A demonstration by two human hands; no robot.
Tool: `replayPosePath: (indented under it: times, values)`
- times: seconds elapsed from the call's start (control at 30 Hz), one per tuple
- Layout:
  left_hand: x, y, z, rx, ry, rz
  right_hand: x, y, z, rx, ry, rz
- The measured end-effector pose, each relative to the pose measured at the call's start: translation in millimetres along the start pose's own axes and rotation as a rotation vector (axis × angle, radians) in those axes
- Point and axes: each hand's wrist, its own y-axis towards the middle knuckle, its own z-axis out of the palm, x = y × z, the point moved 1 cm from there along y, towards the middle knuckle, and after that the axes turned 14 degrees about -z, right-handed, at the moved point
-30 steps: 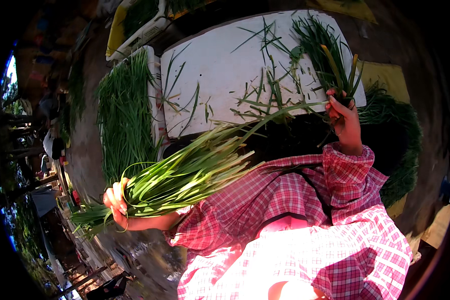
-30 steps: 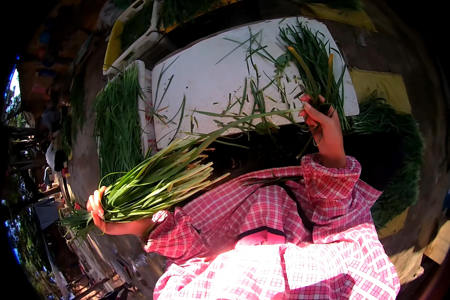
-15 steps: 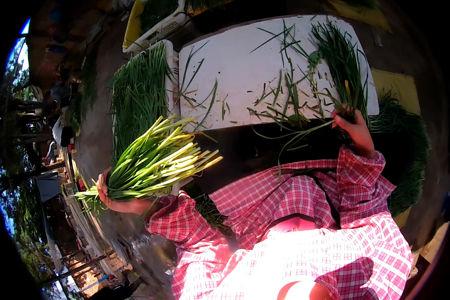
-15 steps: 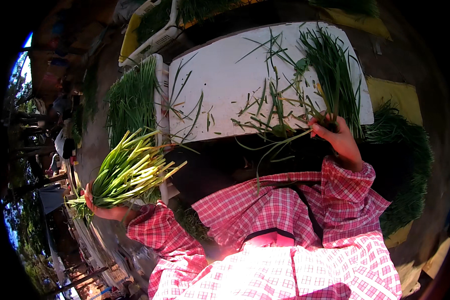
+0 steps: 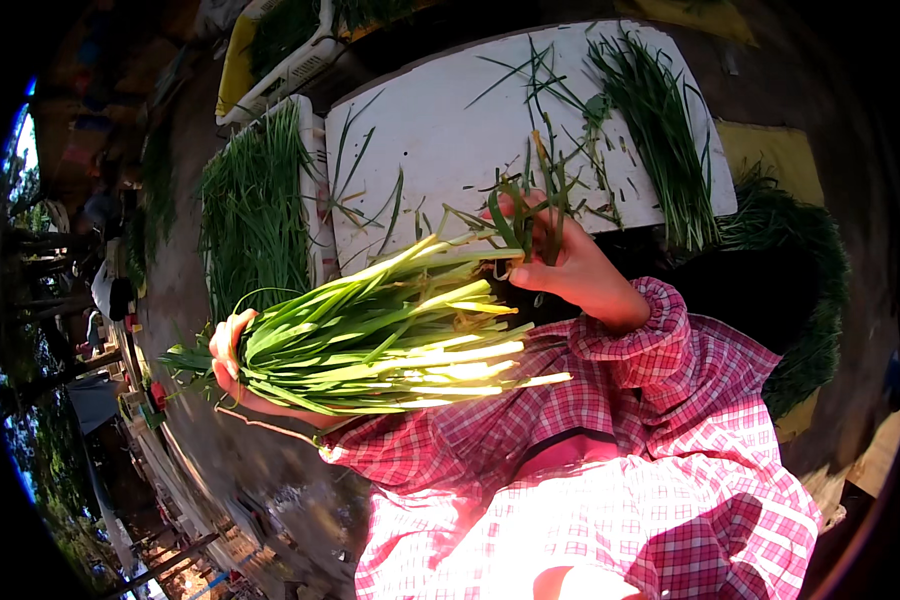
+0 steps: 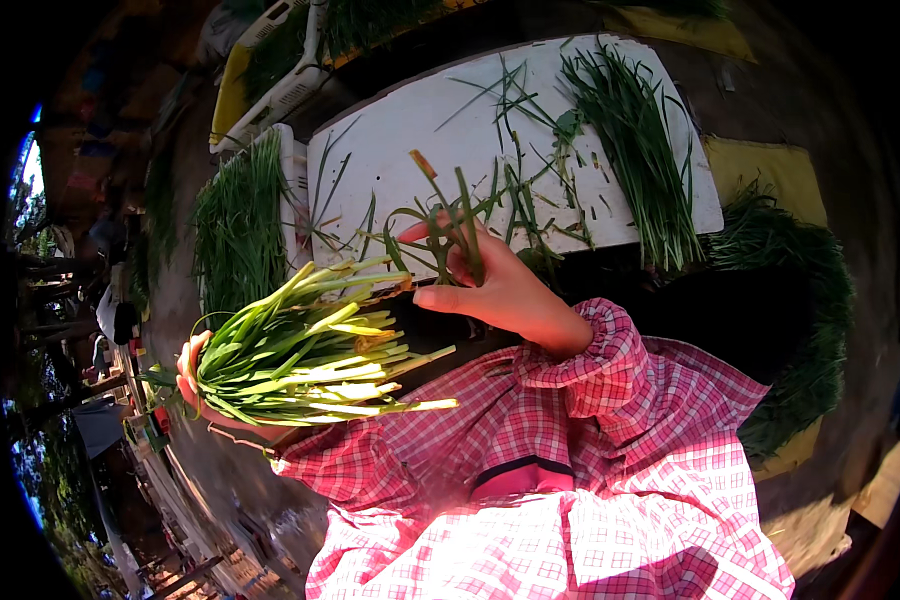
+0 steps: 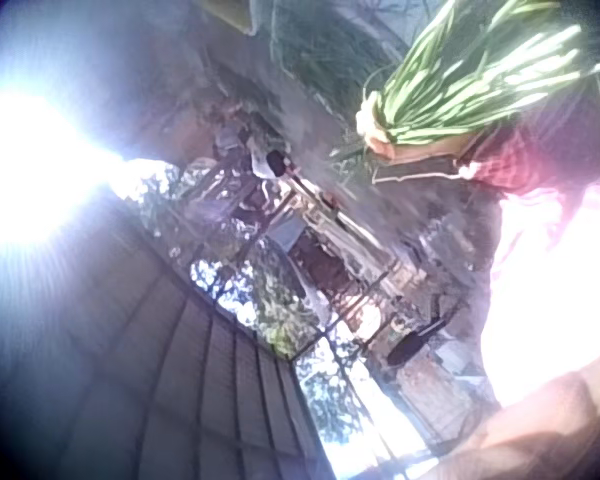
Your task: The person trims and sorts green leafy vegetables by hand, removing yellowed or dry leaves from bunches and placing them onto a white table.
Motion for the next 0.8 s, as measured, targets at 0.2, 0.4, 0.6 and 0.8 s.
replayPosePath:
  times: [0.2, 0.4, 0.6, 0.8]
  values:
    - [5, 7, -10, 0.19, -0.513, -0.16, -9, 7, 3, 0.222, 0.2, -0.036]
    - [-3, -1, 16, 0.096, -0.403, -0.112, 2, -8, -25, 0.018, -0.093, -0.185]
    - [-26, 10, -25, 0.07, -0.223, -0.015, 5, -28, -56, -0.178, -0.124, -0.095]
    - [-31, 9, -18, 0.144, -0.136, -0.004, 6, -32, -54, 0.409, -0.931, -0.048]
